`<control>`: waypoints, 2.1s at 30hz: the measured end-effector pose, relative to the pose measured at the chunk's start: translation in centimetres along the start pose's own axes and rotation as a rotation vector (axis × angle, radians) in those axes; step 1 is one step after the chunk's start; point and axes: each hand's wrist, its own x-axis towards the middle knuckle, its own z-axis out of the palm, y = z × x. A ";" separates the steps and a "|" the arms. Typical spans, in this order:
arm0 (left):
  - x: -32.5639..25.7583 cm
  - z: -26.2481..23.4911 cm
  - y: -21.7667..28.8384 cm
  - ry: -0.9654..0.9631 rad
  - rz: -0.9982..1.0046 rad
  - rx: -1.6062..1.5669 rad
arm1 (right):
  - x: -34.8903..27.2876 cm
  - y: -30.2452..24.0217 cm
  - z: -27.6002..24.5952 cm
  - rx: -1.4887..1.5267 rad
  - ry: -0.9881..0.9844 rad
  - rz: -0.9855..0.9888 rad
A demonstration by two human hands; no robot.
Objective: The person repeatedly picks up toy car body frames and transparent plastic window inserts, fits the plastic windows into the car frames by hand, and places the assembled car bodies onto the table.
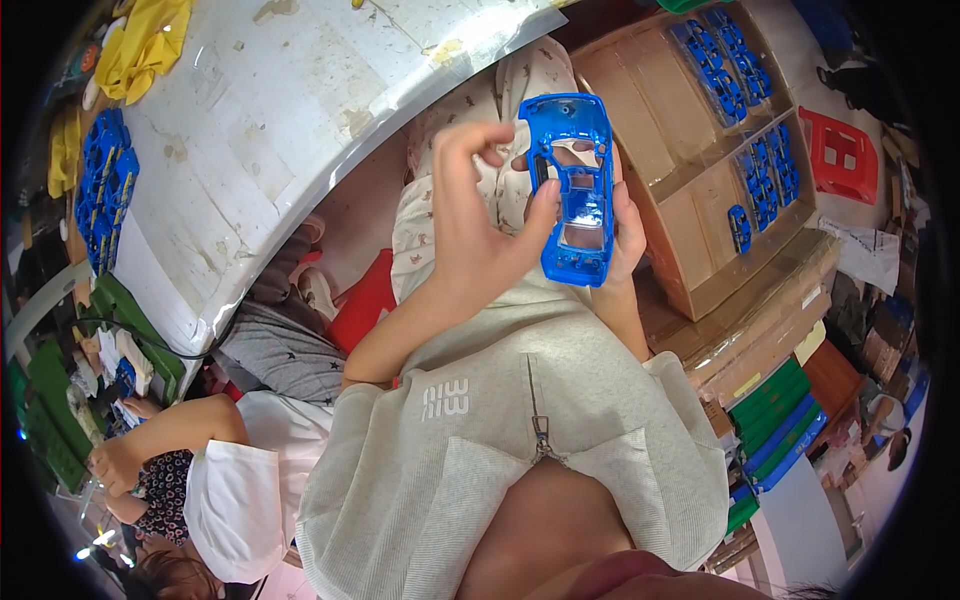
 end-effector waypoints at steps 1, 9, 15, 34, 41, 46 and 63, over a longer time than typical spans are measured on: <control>0.3 0.4 0.0 -0.064 -0.130 -0.105 | -0.1 0.4 -0.3 0.014 -0.025 -0.015; 0.5 1.7 -3.4 -0.207 -0.390 -0.272 | 0.6 0.1 -0.6 -0.484 0.135 0.018; 0.1 2.3 -3.6 -0.177 -0.192 -0.051 | 1.5 0.7 -0.8 -0.946 0.244 -0.099; 0.1 2.6 -3.4 -0.248 -0.332 -0.223 | 1.5 0.7 -0.5 -0.993 0.286 -0.173; -0.2 2.2 -3.4 -0.262 -0.310 -0.145 | 1.4 1.0 -0.1 -0.944 0.283 -0.150; -0.2 1.9 -3.2 -0.242 -0.373 -0.277 | 1.5 1.1 -0.3 -1.016 0.265 -0.159; 0.0 1.7 -3.6 -0.050 -0.195 -0.183 | 0.8 1.3 -0.8 -0.807 0.122 -0.040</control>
